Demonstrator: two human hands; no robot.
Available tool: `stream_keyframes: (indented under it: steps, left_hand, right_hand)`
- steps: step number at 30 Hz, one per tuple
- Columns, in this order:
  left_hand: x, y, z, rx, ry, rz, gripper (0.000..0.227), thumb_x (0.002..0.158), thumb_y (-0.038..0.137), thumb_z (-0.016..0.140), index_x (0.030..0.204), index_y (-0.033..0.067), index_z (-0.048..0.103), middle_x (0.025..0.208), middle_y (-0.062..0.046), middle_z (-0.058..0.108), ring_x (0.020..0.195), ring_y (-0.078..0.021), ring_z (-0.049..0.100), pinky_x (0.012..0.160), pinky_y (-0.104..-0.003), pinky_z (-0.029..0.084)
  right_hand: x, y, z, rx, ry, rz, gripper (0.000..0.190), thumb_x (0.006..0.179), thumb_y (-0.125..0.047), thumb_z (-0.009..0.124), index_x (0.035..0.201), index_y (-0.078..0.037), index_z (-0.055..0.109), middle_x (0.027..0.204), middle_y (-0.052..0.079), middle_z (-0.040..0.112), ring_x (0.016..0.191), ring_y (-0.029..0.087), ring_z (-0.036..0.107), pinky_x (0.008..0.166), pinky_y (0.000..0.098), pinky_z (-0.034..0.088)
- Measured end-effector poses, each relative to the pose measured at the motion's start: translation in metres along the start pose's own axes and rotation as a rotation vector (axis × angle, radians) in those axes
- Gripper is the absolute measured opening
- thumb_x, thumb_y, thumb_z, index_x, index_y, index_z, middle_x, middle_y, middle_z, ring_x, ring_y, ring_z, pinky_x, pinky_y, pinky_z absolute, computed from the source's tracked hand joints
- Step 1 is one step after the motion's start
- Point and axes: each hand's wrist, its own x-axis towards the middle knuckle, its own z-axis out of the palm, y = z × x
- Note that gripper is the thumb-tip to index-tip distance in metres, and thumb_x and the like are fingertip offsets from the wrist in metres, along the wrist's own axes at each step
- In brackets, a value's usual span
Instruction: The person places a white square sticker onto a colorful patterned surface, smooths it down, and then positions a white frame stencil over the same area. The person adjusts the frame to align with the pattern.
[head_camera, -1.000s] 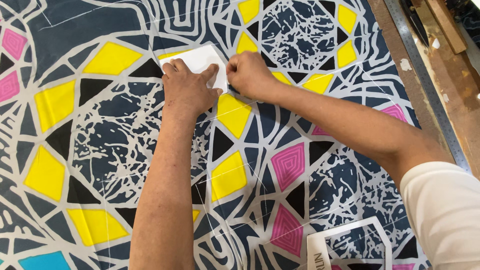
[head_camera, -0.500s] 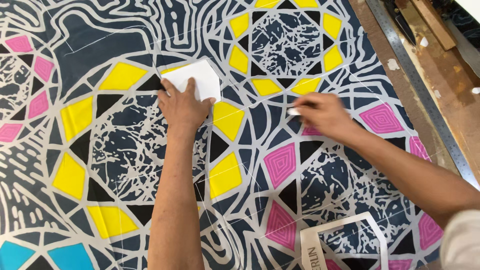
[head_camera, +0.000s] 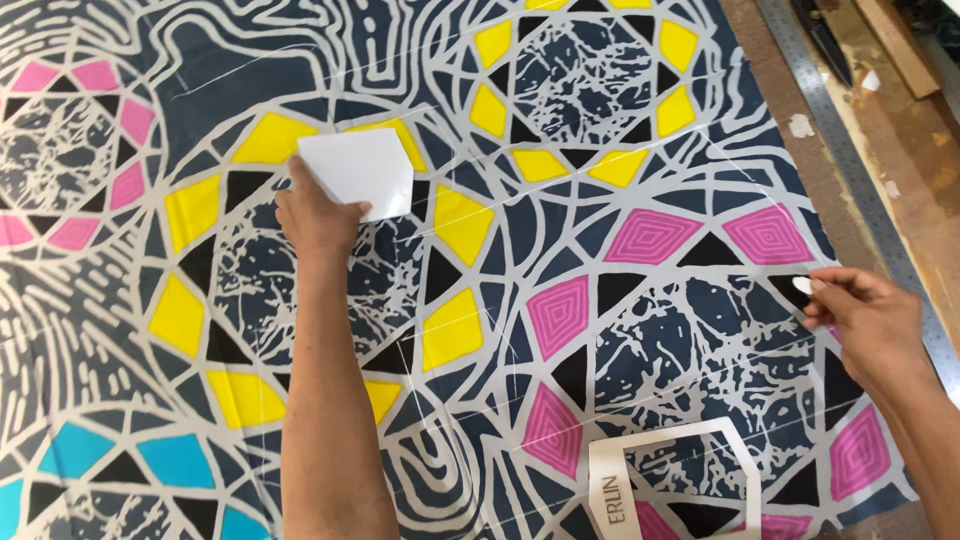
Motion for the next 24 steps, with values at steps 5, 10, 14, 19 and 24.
stream_keyframes:
  steps: [5,10,14,19,24]
  left_hand:
    - [-0.005,-0.062,-0.031,-0.250,0.157,-0.039,0.068,0.081,0.010,0.084,0.136,-0.0015,0.047,0.127,-0.025,0.067,0.118,-0.0384,0.068,0.102,-0.042,0.051]
    - [-0.063,-0.139,-0.071,-0.170,0.220,-0.126,0.060,0.087,0.009,0.084,0.131,-0.0068,0.046,0.127,-0.030,0.066,0.122,-0.0426,0.065,0.105,-0.044,0.050]
    - [-0.126,-0.183,-0.094,-0.117,0.306,-0.136,0.062,0.086,0.008,0.085,0.131,-0.0095,0.045,0.129,-0.033,0.062,0.120,-0.0460,0.063,0.103,-0.045,0.050]
    - [-0.218,-0.228,-0.120,-0.096,0.416,-0.159,0.058,0.089,0.007,0.082,0.130,-0.0111,0.045,0.126,-0.033,0.063,0.119,-0.0458,0.064,0.102,-0.046,0.051]
    - [-0.332,-0.263,-0.137,-0.128,0.568,-0.159,0.048,0.098,0.003,0.077,0.130,-0.0123,0.045,0.128,-0.028,0.062,0.121,-0.0408,0.066,0.104,-0.046,0.052]
  right_hand:
    - [-0.008,0.007,-0.013,-0.021,-0.003,-0.068,0.016,0.110,-0.001,0.059,0.122,0.009,0.065,0.100,0.014,0.066,0.084,0.017,0.064,0.075,0.0294,0.056]
    - [-0.015,0.012,-0.021,-0.010,-0.012,-0.101,0.018,0.113,-0.002,0.056,0.125,0.008,0.063,0.106,0.014,0.066,0.087,0.016,0.064,0.078,0.0280,0.056]
    - [-0.016,0.023,-0.036,0.053,-0.050,-0.113,0.015,0.117,-0.001,0.056,0.126,0.009,0.062,0.101,0.015,0.064,0.089,0.017,0.064,0.081,0.0295,0.057]
    - [-0.038,0.038,-0.063,0.240,-0.108,-0.139,0.004,0.115,0.002,0.057,0.113,0.004,0.060,0.102,0.013,0.066,0.091,0.018,0.066,0.079,0.0331,0.058]
    - [-0.090,0.059,-0.088,0.269,-0.095,-0.076,0.005,0.112,-0.001,0.054,0.116,0.000,0.057,0.105,0.013,0.068,0.086,0.019,0.068,0.075,0.0338,0.059]
